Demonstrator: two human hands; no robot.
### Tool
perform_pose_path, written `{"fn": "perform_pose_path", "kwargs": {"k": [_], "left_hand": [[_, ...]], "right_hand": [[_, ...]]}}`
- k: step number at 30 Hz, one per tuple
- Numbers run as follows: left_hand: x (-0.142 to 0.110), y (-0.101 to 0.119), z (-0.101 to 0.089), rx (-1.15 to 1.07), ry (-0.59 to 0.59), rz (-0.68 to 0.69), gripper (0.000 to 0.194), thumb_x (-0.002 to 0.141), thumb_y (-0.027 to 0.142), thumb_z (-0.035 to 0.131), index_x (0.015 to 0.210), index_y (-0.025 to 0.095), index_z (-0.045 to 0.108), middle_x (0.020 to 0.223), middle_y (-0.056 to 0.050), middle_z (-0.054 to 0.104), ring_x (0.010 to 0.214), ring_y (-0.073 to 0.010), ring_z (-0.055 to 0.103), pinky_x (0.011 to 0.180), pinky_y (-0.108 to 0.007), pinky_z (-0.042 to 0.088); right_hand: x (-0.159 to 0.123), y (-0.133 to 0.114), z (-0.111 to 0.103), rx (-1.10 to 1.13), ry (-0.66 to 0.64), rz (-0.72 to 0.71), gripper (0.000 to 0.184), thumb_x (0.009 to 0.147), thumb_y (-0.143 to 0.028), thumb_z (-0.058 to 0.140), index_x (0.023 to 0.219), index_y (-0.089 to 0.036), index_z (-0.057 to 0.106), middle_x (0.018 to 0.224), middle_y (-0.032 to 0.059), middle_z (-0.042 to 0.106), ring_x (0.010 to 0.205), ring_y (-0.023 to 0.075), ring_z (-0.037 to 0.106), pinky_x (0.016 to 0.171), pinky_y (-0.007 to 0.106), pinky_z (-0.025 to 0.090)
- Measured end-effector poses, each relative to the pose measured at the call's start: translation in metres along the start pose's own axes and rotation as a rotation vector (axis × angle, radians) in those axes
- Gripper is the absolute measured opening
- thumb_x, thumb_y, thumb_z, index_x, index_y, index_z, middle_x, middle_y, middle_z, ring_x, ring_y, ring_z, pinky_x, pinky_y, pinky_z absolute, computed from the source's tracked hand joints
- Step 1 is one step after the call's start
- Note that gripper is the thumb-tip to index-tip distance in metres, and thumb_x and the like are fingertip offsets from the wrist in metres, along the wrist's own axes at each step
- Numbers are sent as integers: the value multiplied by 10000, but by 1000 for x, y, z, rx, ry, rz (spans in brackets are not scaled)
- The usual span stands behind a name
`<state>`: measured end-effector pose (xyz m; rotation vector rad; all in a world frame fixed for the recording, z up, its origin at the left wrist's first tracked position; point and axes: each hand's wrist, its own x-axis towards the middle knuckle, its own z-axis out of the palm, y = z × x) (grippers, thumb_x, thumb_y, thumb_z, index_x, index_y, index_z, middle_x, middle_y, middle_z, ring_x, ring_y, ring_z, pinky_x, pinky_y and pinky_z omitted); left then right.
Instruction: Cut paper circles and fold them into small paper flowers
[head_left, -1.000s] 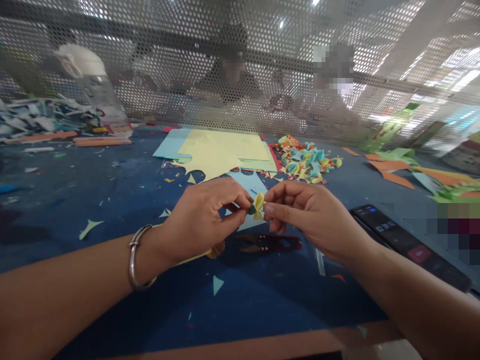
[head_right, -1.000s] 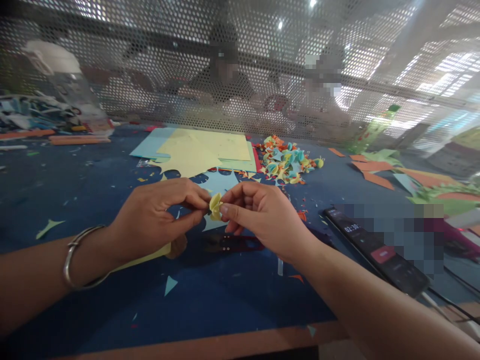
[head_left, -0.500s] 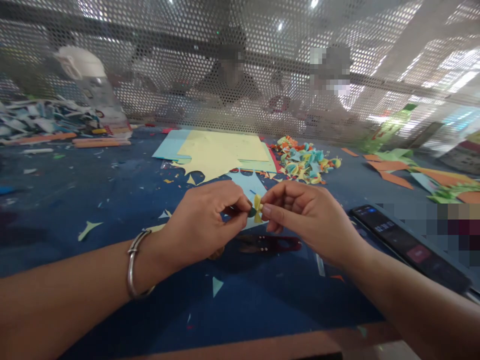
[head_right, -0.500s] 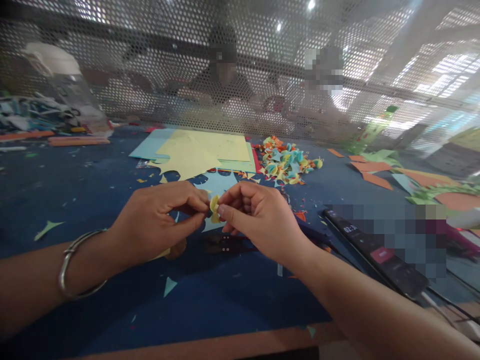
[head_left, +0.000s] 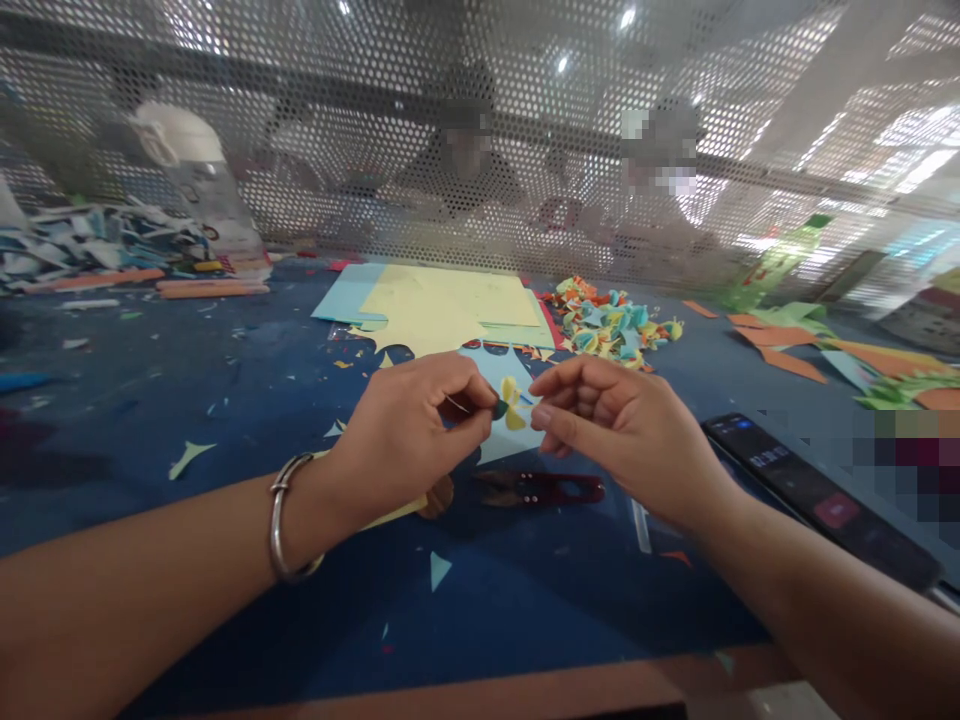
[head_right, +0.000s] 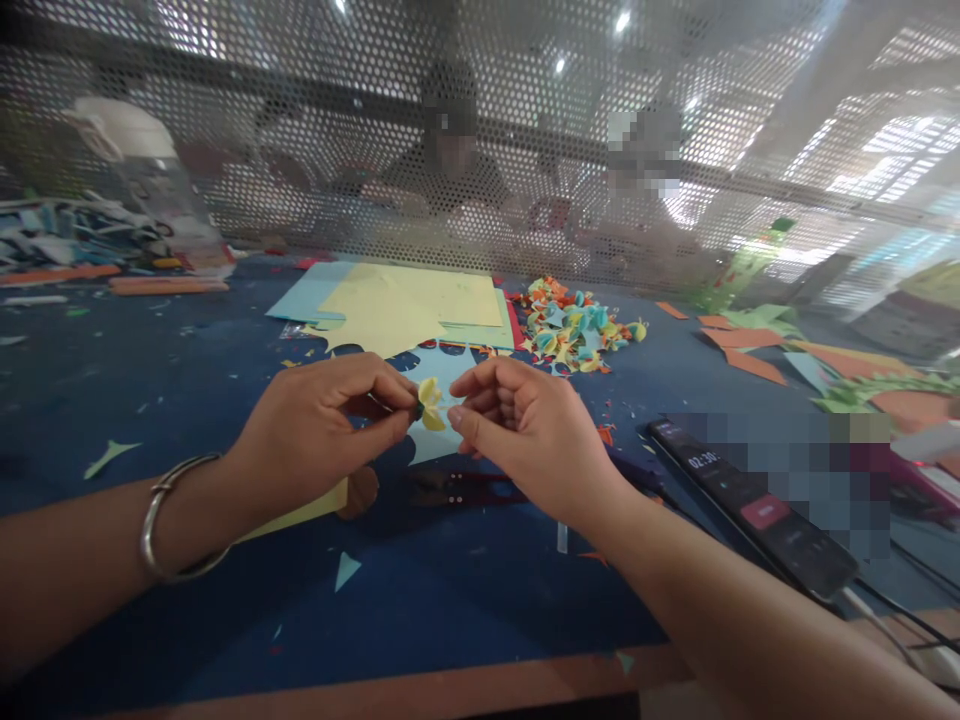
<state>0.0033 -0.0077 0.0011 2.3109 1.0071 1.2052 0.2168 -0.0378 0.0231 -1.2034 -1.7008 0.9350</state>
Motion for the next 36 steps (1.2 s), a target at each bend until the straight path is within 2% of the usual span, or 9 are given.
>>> {"fn": "perform_pose_path", "kwargs": {"k": [5,12,23,28,32,36], "left_hand": [[0,2,-1,25,22,-32,91,807,149,654,748,218,665,765,16,731,673,-133,683,646,-260,546],[1,4,-1,52,24,25,101,838,159,647,751,200,678,785,0,705,702,-128,662,655,-258,523],[0,2,0,50,58,84,97,835,123,676,756,177,691,794,-17,703,723,-131,651,665,-266,522],[0,6,0,35,63,103,110,836,130,699,738,175,676,773,-16,693,711,-127,638,652,-261,509],[0,7,-3,-14,54,135,186,891,223,689,715,176,652,772,-25,690,741,-132,640,686,-264,510],[1,3,-4,-25,89,94,252,938,274,645,706,175,640,796,-37,678,724,-127,618,640,-257,494]], "right_hand": [[1,6,1,-38,-20,-7,200,851,-318,756,956,-184,652,762,-3,686,628,119,671,604,257,561],[-1,7,2,-119,-32,0,152,868,-327,724,888,-183,681,708,-6,678,603,120,658,574,251,528],[-2,8,1,-211,-6,-73,111,873,-293,697,873,-183,701,668,-14,666,584,116,620,548,241,480],[-2,7,1,-274,41,-158,78,877,-241,675,839,-177,697,649,-29,646,572,95,591,541,219,459],[-3,7,-1,-387,101,-258,48,869,-180,662,840,-175,701,664,-34,653,587,83,591,551,198,451],[0,8,-9,-520,137,-302,72,861,-163,642,837,-180,708,710,-12,700,624,101,620,595,211,476]]}}
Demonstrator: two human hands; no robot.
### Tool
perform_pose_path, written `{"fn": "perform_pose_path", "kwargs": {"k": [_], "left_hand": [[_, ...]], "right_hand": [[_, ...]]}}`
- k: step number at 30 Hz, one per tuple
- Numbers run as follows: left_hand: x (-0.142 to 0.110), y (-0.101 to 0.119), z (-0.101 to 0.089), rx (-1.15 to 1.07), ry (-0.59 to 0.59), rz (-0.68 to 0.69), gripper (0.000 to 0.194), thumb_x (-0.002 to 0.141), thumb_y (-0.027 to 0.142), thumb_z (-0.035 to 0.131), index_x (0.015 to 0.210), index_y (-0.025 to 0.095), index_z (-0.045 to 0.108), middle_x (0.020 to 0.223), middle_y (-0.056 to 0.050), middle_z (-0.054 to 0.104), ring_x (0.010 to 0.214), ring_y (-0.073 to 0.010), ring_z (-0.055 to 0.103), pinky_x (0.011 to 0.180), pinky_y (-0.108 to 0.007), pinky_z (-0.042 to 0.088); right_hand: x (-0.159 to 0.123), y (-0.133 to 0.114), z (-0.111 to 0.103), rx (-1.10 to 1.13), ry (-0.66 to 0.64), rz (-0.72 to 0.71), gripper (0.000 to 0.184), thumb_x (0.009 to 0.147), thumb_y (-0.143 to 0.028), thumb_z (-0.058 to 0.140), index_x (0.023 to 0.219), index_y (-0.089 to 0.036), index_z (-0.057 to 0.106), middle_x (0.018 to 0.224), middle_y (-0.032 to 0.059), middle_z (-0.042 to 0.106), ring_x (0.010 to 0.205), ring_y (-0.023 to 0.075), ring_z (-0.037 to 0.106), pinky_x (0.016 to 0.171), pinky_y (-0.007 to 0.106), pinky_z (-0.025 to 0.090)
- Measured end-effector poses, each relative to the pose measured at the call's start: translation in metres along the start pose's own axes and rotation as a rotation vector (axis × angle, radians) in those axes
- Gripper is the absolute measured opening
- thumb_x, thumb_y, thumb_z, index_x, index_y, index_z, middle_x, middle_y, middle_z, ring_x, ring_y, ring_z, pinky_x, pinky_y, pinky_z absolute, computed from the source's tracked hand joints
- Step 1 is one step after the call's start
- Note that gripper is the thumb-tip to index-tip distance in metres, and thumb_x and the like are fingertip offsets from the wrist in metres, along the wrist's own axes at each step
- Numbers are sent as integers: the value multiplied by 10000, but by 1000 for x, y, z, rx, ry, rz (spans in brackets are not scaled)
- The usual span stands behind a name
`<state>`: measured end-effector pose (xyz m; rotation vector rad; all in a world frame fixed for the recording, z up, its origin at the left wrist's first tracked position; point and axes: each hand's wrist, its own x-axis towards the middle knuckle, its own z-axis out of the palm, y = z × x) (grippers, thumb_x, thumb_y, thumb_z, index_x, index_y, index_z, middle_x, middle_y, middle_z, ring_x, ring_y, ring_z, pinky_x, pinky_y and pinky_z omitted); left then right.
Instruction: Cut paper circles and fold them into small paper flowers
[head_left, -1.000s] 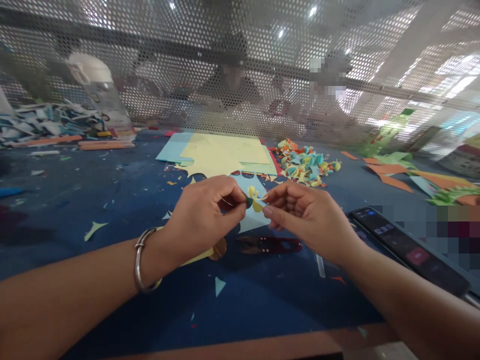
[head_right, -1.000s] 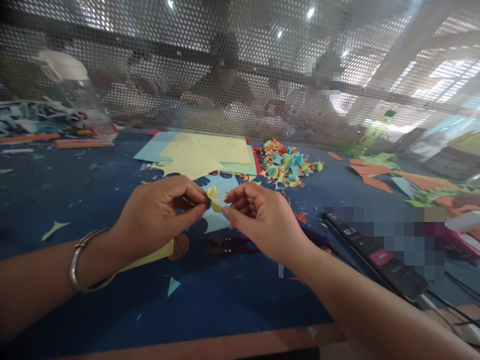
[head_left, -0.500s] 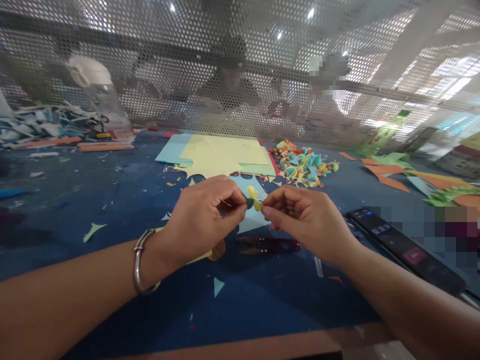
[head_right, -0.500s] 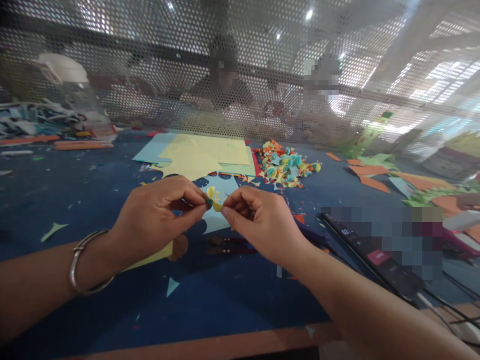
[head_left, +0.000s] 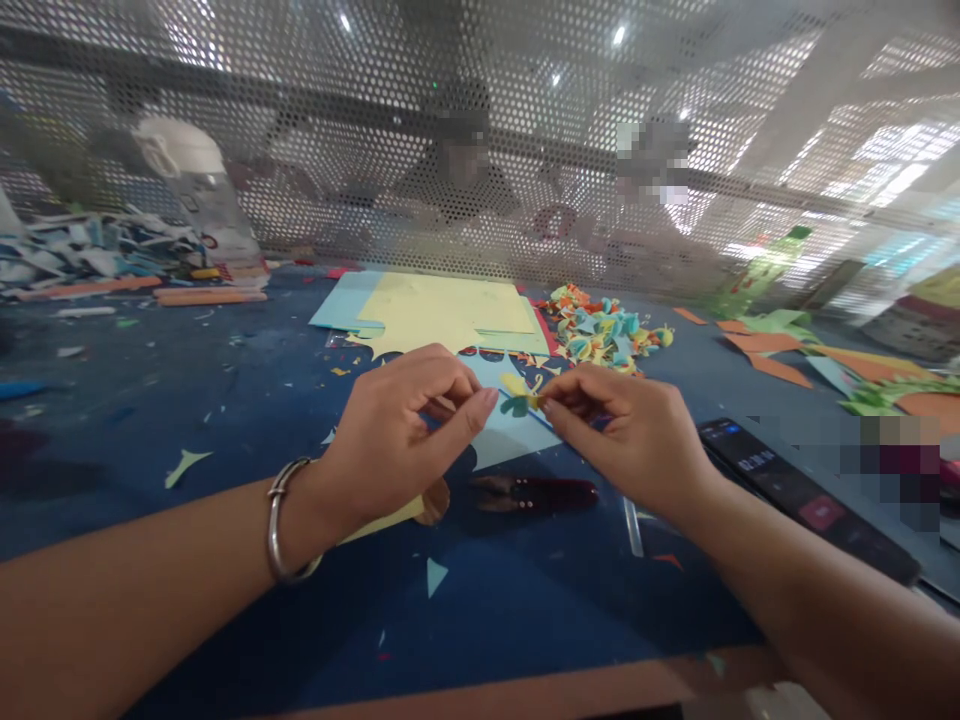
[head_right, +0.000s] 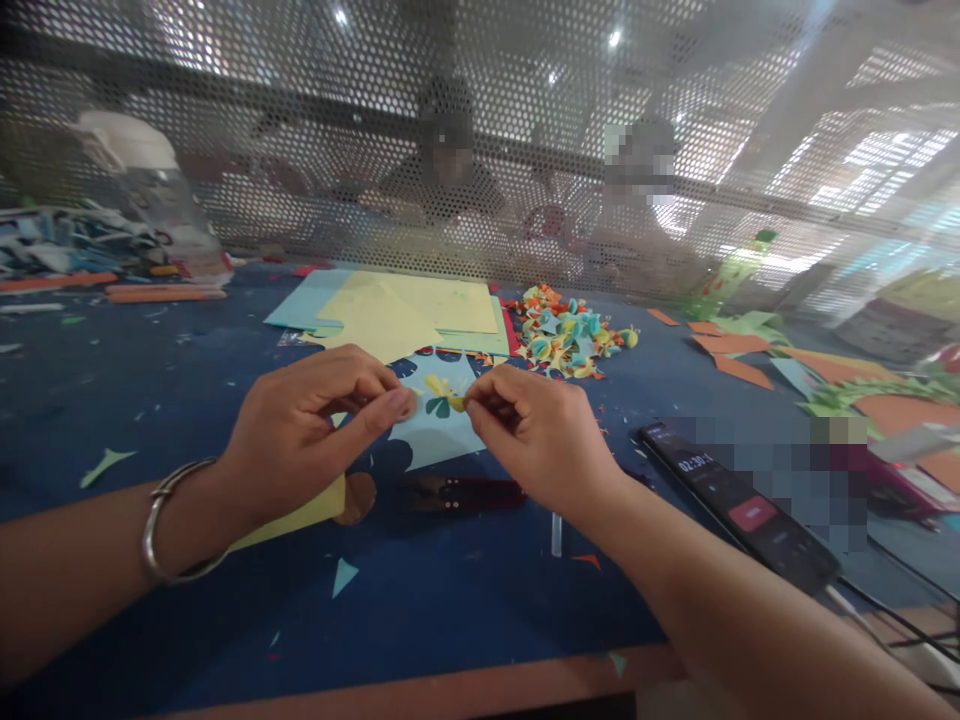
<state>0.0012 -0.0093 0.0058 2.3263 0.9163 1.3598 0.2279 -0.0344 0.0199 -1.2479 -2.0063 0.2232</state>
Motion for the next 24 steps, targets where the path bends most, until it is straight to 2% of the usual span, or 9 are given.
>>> {"fn": "perform_pose_path", "kwargs": {"k": [5,8,11,12,14,16,20,22,24], "left_hand": [[1,-7,1,35,5,-20,281,938,269,646,680,166,607,751,-30,654,666,-109,583,600,-250,460],[2,-10,1,38,-5,2,278,946,256,627,685,163,606,732,-27,646,662,-111,576,606,-265,449],[2,-12,1,43,-6,12,282,947,252,617,680,163,601,710,-23,627,651,-115,563,612,-279,445],[2,-12,0,46,-3,8,285,947,254,615,677,163,599,706,-21,620,644,-113,558,608,-280,441],[2,-14,-1,58,-6,-11,284,943,254,612,674,164,599,703,-16,610,629,-109,549,595,-281,432],[1,-17,-2,78,-26,-28,268,935,246,610,679,167,602,709,-13,605,627,-110,547,593,-284,429],[1,-20,-2,94,-113,-39,197,918,237,602,731,177,629,742,-15,632,685,-136,584,646,-302,464],[1,-19,-2,81,-153,-46,161,917,236,590,778,182,649,780,-18,655,731,-148,612,684,-308,486],[0,-18,-2,84,-188,-61,122,909,228,588,820,186,660,826,-22,668,771,-159,629,714,-316,498]], "right_hand": [[27,29,-21,-152,2,88,121,875,-267,623,830,-187,703,703,14,716,615,138,641,616,255,499],[59,58,-43,-419,-14,321,166,890,-336,645,868,-187,713,763,25,736,678,154,671,685,277,511],[90,89,-64,-533,-14,466,209,946,-303,612,942,-125,722,830,73,739,782,198,702,803,349,523],[97,97,-69,-552,-33,514,238,966,-316,604,977,-108,719,883,86,736,824,210,705,815,366,537],[103,110,-76,-570,-73,606,301,974,-362,640,1181,-144,658,1152,81,690,972,216,688,836,406,583],[101,116,-79,-572,-95,634,333,981,-361,634,1250,-164,631,1241,90,658,1035,230,675,862,426,586],[70,105,-81,-529,-144,554,250,971,-325,570,998,-121,712,872,79,740,759,182,698,755,336,548],[45,92,-82,-480,-206,479,247,912,-374,603,948,-162,724,801,60,748,680,176,682,716,325,531],[18,78,-84,-459,-269,434,238,848,-424,658,898,-209,746,799,56,761,706,203,691,723,346,520]]}}
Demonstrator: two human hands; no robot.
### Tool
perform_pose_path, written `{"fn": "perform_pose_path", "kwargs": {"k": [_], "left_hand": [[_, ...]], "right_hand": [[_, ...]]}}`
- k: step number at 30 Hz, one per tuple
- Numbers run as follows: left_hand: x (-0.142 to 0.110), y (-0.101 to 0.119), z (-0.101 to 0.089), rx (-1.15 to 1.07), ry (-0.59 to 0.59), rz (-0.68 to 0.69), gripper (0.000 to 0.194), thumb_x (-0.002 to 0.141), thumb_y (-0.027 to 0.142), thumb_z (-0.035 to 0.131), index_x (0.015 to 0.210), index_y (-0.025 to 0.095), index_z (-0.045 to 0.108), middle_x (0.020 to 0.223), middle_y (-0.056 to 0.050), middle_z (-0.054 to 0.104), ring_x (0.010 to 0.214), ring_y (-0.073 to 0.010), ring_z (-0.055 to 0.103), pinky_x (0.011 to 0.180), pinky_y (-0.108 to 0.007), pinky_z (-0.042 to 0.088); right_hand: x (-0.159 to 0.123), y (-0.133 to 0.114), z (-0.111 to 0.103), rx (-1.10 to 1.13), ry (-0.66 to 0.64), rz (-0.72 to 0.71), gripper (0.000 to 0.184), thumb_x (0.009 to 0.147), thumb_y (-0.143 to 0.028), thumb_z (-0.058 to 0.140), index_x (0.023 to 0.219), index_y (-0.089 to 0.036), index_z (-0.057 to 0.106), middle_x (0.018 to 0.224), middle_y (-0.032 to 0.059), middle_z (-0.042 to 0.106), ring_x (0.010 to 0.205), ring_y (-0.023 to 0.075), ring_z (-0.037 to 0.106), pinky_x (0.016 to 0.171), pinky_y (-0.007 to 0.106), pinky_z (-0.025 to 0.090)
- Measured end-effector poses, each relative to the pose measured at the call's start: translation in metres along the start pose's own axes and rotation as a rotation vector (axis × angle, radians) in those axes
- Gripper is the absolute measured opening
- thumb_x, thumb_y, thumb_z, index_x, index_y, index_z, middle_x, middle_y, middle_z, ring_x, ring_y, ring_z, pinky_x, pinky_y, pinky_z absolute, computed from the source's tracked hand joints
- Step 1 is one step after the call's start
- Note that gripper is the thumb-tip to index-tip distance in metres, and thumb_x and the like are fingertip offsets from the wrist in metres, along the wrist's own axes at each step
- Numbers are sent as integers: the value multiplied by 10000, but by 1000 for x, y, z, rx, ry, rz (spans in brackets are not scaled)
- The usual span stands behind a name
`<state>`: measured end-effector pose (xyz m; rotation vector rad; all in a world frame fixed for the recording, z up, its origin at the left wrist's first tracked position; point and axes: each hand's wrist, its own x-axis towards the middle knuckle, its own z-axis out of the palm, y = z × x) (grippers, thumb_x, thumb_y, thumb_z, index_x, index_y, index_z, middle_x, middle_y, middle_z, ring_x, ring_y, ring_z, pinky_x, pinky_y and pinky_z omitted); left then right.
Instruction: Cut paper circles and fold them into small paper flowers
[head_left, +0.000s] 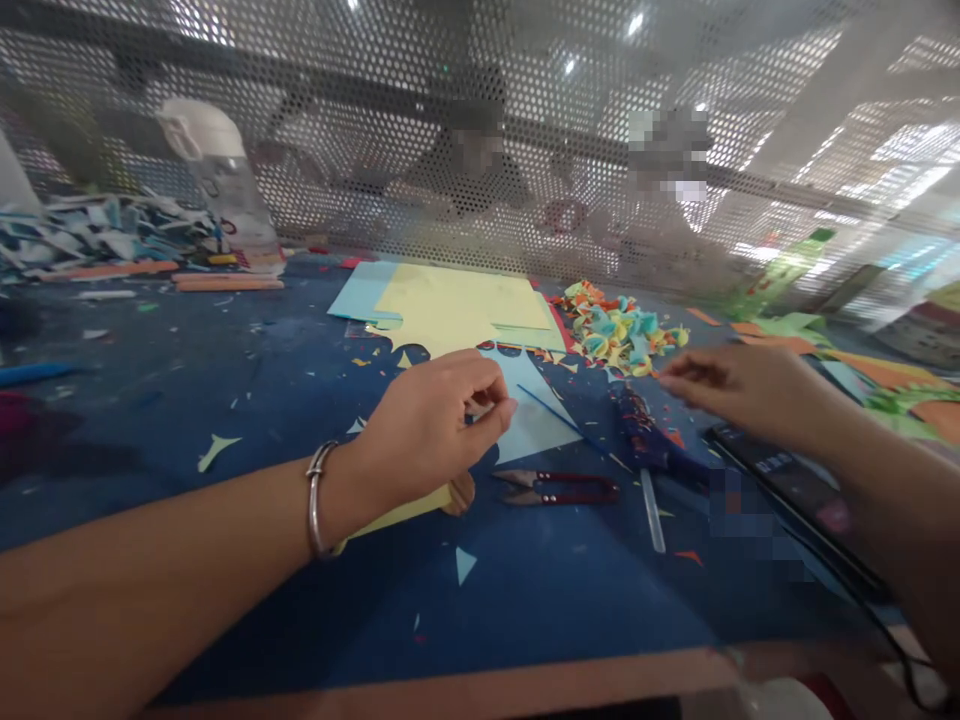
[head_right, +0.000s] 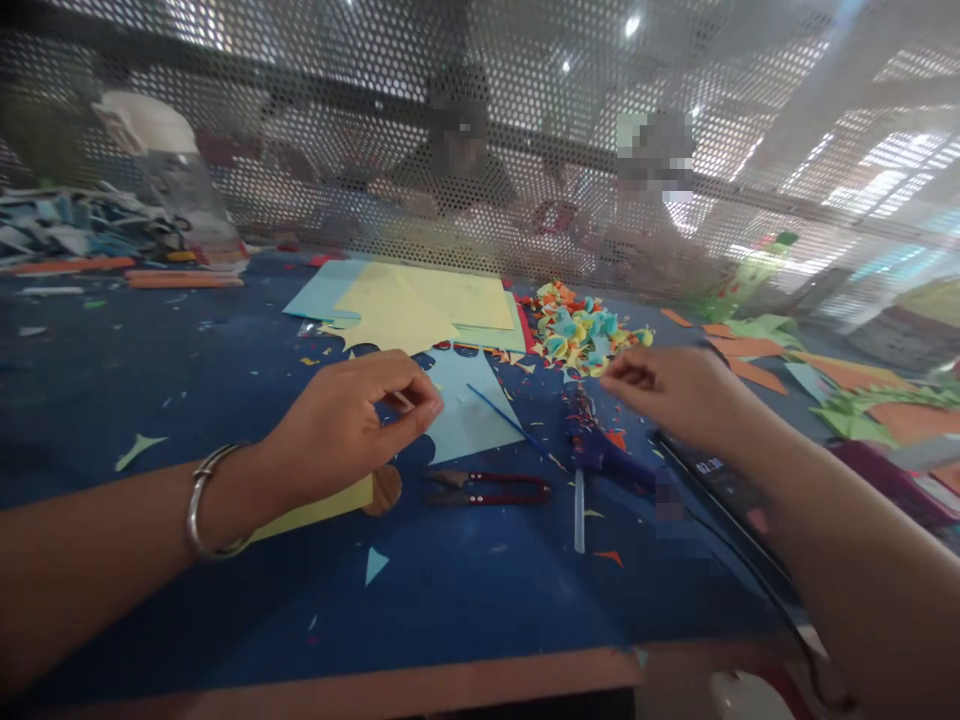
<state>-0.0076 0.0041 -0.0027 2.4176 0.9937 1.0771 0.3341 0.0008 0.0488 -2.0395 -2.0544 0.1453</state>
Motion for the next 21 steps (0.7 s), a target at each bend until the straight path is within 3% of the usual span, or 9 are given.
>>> {"fn": "perform_pose_path", "kwargs": {"k": [2,5,7,10,12,16,21], "left_hand": [[-1,2,1,40,-47,-5,88,897,223,597,852,190,664,867,-29,675,812,-178,633,739,-334,499],[-4,7,4,124,-169,60,84,894,238,621,906,183,684,919,-50,695,911,-224,632,862,-396,491],[-6,11,7,156,-269,121,118,900,273,646,930,173,702,931,-62,708,957,-247,627,939,-431,467],[-8,16,7,172,-361,171,150,895,307,682,937,169,722,927,-70,714,973,-264,621,925,-427,465],[-8,17,4,187,-336,191,148,895,299,681,940,165,723,933,-71,719,965,-263,622,928,-428,458],[-2,6,-8,224,-156,142,123,912,248,619,903,169,712,912,-66,728,910,-238,616,903,-403,459],[10,-21,-23,341,-85,11,140,890,237,587,861,191,716,868,-67,722,892,-251,601,819,-384,458]], "right_hand": [[-29,0,3,-4,-47,-40,206,830,-426,676,840,-235,752,791,63,761,695,215,687,687,353,511],[-56,3,6,-35,-130,-134,196,872,-357,651,989,-244,760,921,104,782,760,237,708,690,359,533],[-62,7,7,-61,-140,-161,251,859,-333,665,1069,-228,753,989,123,784,826,257,721,736,372,553],[-61,13,7,-95,-133,-205,251,851,-290,651,1062,-206,758,1009,139,780,879,273,731,811,398,561],[-59,16,5,-121,-130,-221,240,849,-255,638,1049,-196,759,1029,152,776,914,281,731,851,413,554],[-61,9,-1,-194,-107,-252,232,873,-281,620,1043,-188,749,1037,161,768,956,309,714,879,457,528],[-56,-35,6,-174,-69,-418,243,939,-317,543,1033,-193,729,1036,125,750,936,267,699,836,408,517]]}}
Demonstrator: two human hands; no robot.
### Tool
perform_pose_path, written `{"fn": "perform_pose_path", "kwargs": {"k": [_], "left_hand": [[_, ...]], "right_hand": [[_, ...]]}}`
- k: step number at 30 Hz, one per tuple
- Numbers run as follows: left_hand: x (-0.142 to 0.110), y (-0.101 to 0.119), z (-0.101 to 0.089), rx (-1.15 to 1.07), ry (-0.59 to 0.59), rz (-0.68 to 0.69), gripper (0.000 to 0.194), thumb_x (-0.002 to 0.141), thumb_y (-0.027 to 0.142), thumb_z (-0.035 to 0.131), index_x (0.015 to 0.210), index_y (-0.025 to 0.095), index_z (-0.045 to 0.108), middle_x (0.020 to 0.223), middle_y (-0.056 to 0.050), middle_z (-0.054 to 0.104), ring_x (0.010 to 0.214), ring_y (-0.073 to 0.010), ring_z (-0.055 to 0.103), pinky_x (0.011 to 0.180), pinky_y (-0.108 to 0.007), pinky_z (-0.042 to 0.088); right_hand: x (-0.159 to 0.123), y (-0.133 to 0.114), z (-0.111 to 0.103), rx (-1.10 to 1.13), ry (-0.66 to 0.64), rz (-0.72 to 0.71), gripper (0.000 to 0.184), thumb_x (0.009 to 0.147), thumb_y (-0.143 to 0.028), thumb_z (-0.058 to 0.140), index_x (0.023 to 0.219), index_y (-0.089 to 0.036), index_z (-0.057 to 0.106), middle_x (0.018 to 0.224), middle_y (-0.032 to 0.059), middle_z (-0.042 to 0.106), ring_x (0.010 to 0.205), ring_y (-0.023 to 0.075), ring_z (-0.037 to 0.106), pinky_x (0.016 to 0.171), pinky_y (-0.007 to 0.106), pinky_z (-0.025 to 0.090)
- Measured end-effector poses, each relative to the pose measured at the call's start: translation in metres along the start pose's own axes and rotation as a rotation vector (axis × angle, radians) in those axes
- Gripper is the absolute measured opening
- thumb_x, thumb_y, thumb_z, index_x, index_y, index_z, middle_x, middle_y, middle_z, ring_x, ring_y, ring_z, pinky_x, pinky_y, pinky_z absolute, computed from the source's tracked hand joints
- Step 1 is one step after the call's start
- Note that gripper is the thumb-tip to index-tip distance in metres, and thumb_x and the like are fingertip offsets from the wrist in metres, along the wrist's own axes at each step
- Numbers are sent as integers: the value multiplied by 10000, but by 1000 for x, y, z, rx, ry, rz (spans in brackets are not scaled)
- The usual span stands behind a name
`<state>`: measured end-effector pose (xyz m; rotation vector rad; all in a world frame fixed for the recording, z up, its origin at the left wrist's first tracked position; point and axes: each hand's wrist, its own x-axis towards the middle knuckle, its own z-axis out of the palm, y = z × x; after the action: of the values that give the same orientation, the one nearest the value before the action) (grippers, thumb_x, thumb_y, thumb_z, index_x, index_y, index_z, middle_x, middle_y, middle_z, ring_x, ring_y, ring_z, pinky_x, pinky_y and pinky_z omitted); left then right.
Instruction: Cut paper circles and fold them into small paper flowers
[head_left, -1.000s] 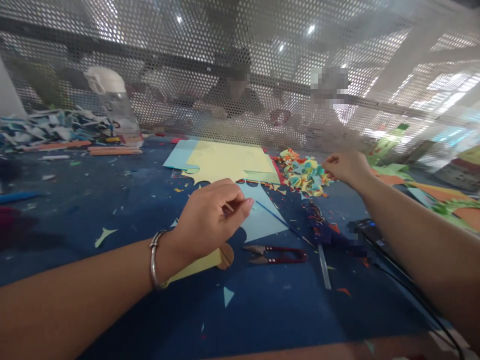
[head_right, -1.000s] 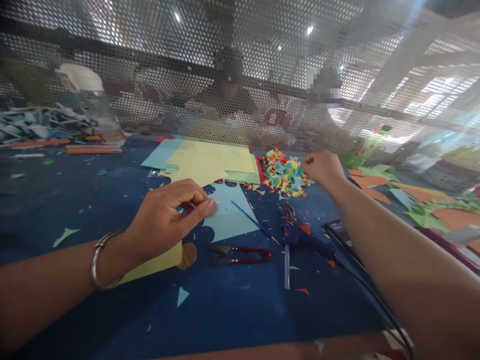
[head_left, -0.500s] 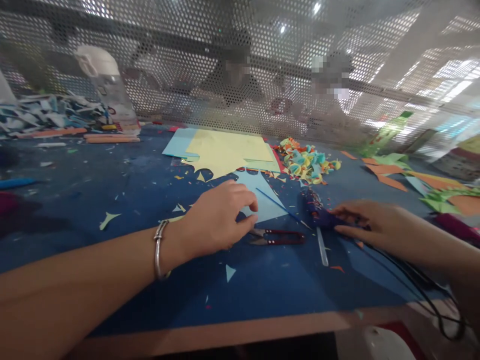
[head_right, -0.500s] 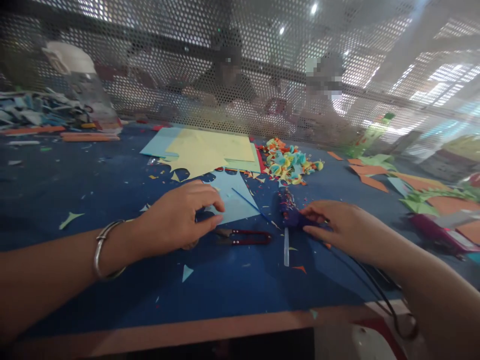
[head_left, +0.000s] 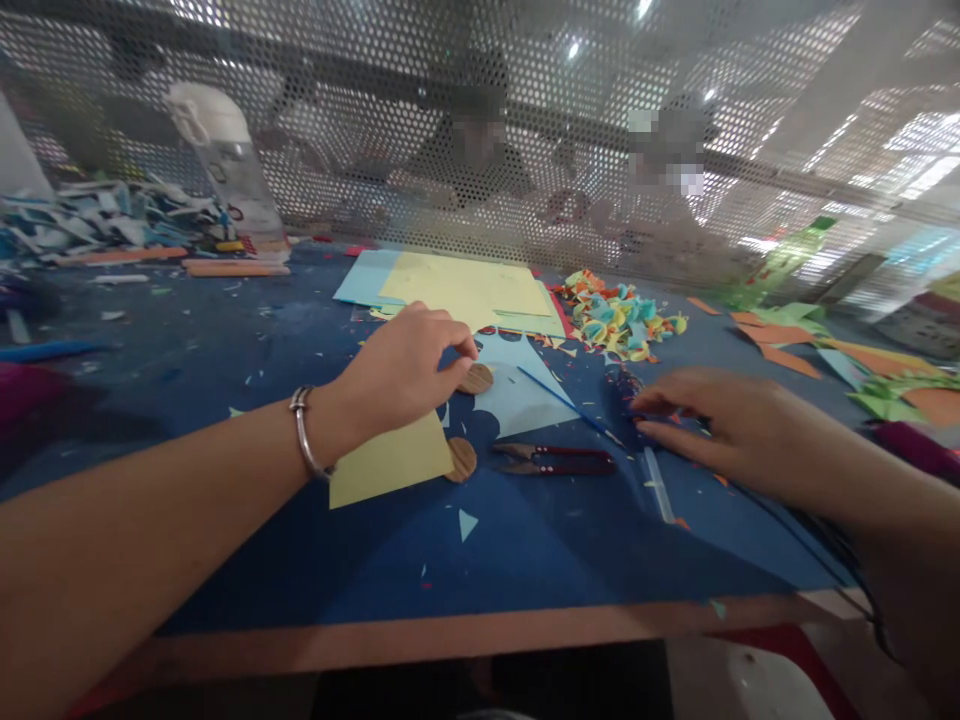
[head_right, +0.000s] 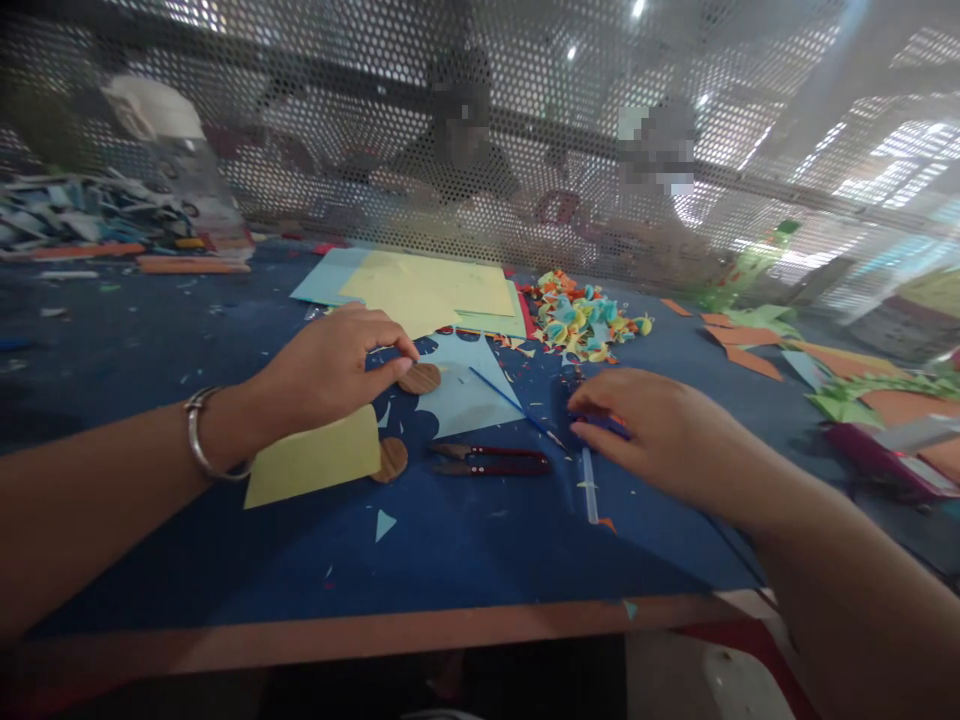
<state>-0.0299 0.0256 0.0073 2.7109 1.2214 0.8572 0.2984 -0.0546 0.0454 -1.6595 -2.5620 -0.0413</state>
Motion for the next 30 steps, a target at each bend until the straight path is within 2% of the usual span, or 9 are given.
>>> {"fn": "perform_pose_path", "kwargs": {"k": [4,6,9,12,14,18,22,25,30], "left_hand": [[3,-16,-4,46,-32,-68,192,892,293,579,820,196,727,867,-82,719,870,-260,594,828,-407,451],[3,-19,-5,54,-35,-75,215,896,332,584,833,194,735,881,-91,718,856,-258,595,848,-417,450],[3,-17,-1,49,-68,-48,295,902,426,609,970,173,745,976,-116,724,934,-277,608,906,-434,434],[5,-13,6,24,-169,7,414,875,491,657,1134,172,711,1069,-119,719,1023,-295,603,947,-434,408],[8,-12,11,14,-218,25,421,865,459,671,1178,177,689,1083,-115,714,1039,-296,596,924,-413,412],[9,-17,11,53,-215,15,345,854,412,652,1100,174,697,1010,-114,693,977,-293,592,854,-391,423],[5,-27,0,196,-201,-67,354,815,510,652,983,204,711,920,-112,662,882,-302,583,739,-376,411],[4,-31,-9,244,-273,-119,418,793,600,647,951,221,730,897,-113,670,846,-305,577,678,-354,389],[8,-30,-11,60,-318,-162,413,837,594,630,975,218,732,984,-120,716,852,-268,639,651,-316,428]], "right_hand": [[35,-26,14,-43,-68,-106,185,907,-291,568,989,-192,701,957,87,745,858,246,683,747,352,492],[48,-31,21,-79,-87,-92,153,882,-246,569,959,-190,689,891,69,736,794,225,674,680,313,455],[57,-32,28,-71,-89,-31,156,845,-165,547,943,-191,666,798,36,711,699,184,644,622,276,411],[56,-28,32,-8,-72,15,165,815,-141,543,931,-197,647,720,7,683,624,160,608,589,262,393],[54,-26,34,15,-61,30,166,806,-144,548,931,-204,639,686,-6,668,594,157,587,568,263,377],[50,-25,36,14,-61,41,164,808,-154,545,932,-212,634,702,2,674,594,168,577,569,279,366],[47,-25,35,-23,-54,53,163,824,-165,528,936,-214,635,737,20,683,604,178,579,575,290,354],[43,-26,33,-52,-48,43,140,835,-174,528,921,-216,630,758,27,690,604,173,576,573,292,342],[39,-27,32,-106,-31,34,113,846,-219,532,878,-228,640,787,33,695,648,193,590,558,293,324]]}}
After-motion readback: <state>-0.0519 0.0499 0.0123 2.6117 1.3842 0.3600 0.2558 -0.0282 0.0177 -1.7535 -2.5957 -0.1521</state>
